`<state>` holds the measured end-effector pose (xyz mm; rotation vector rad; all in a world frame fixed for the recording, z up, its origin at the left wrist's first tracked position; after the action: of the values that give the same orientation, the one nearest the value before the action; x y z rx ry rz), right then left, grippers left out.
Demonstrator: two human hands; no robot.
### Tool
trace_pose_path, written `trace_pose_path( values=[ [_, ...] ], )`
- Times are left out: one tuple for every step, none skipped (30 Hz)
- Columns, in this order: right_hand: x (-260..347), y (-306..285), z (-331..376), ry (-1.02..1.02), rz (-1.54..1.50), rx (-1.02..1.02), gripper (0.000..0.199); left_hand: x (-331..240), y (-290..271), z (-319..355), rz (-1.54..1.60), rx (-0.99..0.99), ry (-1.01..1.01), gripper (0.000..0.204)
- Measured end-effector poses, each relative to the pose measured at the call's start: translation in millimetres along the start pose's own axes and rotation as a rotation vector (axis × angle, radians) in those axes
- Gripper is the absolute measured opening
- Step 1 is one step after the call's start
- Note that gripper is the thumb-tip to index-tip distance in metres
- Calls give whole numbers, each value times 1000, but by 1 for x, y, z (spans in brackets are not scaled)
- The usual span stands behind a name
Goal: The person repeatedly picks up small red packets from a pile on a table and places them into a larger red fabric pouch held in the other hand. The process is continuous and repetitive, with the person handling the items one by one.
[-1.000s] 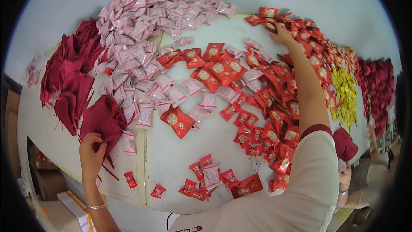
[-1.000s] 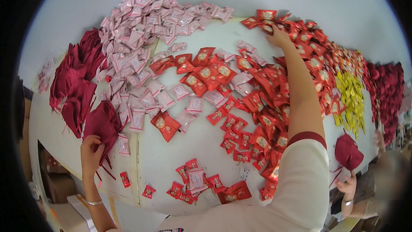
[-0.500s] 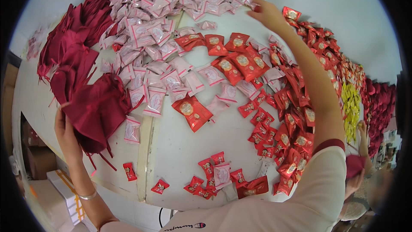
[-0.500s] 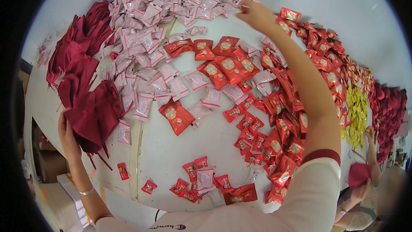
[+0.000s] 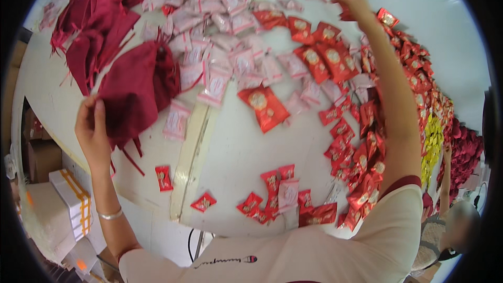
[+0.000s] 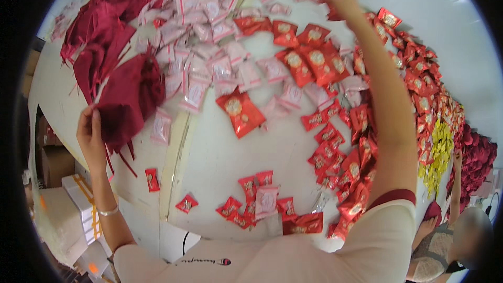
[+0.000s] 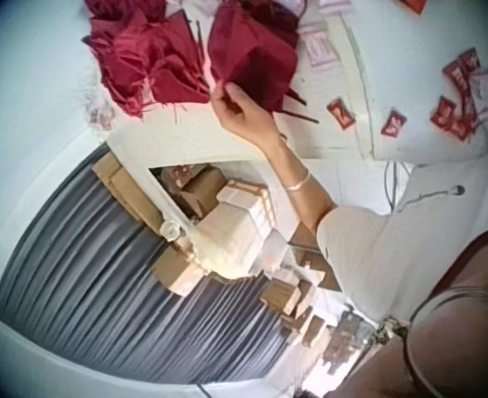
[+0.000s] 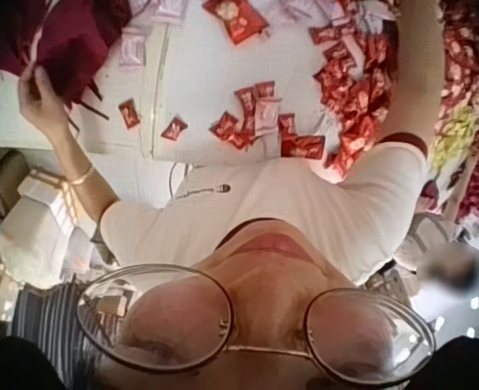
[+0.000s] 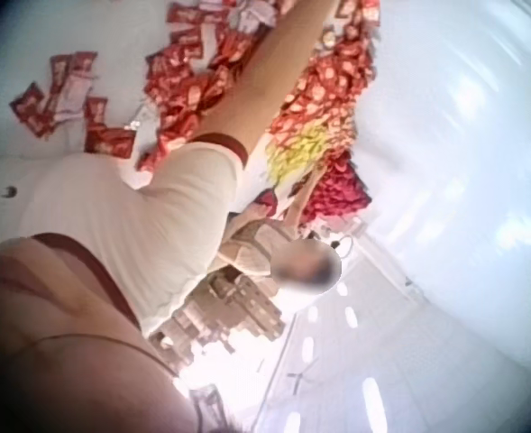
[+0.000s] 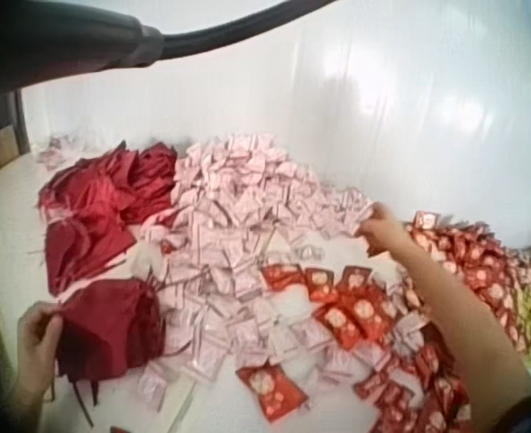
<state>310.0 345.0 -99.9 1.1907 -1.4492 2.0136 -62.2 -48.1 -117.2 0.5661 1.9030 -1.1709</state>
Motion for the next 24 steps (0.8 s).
trace_pose_path(
  values=[
    [13, -2, 31, -68, -217, 59, 41, -4, 1, -2, -6, -43, 22, 17],
    [22, -10, 51, -69, -243, 254, 47, -6, -4, -4, -18, -85, 41, 18],
    [33, -2, 78, -138, -267, 288, 49, -7, -8, -7, -34, -122, 58, 20],
    [40, 0, 100, -161, -193, 361, 41, -10, -12, -9, -46, -160, 82, 21],
    [43, 2, 120, -129, -128, 391, 42, -14, -18, -14, 27, -213, 114, 19],
    [44, 4, 140, -95, -59, 413, 43, -18, -27, -21, 109, -264, 150, 18],
    [41, 8, 156, -84, 27, 412, 42, -26, -39, -22, 229, -233, 190, 17],
    [40, 15, 173, -73, 113, 413, 41, -28, -53, -23, 347, -265, 182, 18],
    [59, 28, 195, 30, 185, 396, 40, -31, -65, -18, 375, -316, 180, 18],
    [52, 32, 206, -171, 295, 390, 30, -33, -70, -18, 412, -344, 176, 18],
    [48, 34, 214, -386, 416, 349, 21, -35, -78, -19, 456, -277, 181, 18],
    [57, 38, 230, -327, 432, 414, 19, -43, -79, -13, 401, -315, 135, 18],
    [57, 40, 241, -230, 448, 443, 20, -50, -78, -9, 407, -322, 124, 19],
    [57, 42, 251, -134, 462, 473, 21, -54, -78, -3, 412, -332, 112, 19],
    [57, 42, 257, -54, 488, 493, 22, -56, -78, 3, 392, -353, 122, 20],
    [57, 44, 264, -86, 466, 494, 22, -61, -78, 8, 379, -345, 125, 20],
    [56, 46, 270, -119, 445, 495, 22, -67, -77, 13, 365, -337, 129, 21],
    [52, 49, 276, -150, 422, 497, 23, -72, -77, 17, 350, -328, 130, 21],
    [42, 56, 283, -453, 425, 461, 27, -70, -82, 21, 334, -370, 125, 20],
    [42, 62, 293, -515, 566, 527, 30, -71, -82, 26, 321, -350, 120, 20],
    [49, 75, 303, -589, 708, 596, 32, -73, -84, 32, 300, -343, 115, 20],
    [54, 85, 313, -650, 856, 655, 35, -74, -83, 35, 288, -325, 116, 20],
    [57, 91, 319, -689, 900, 665, 35, -76, -80, 38, 301, -317, 112, 20],
    [58, 99, 326, -725, 943, 676, 36, -78, -77, 40, 320, -291, 122, 20]
  ],
)
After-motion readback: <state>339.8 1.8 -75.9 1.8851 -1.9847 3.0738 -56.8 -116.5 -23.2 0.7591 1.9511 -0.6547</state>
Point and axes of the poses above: each hand's wrist, its own z-axis away from the middle knuckle, its own y-axis out of the palm, x = y × z, the point moved 2 cm from there along -z, towards the middle knuckle, and after that the axes turned 15 degrees about x, right-handed, at the moved point
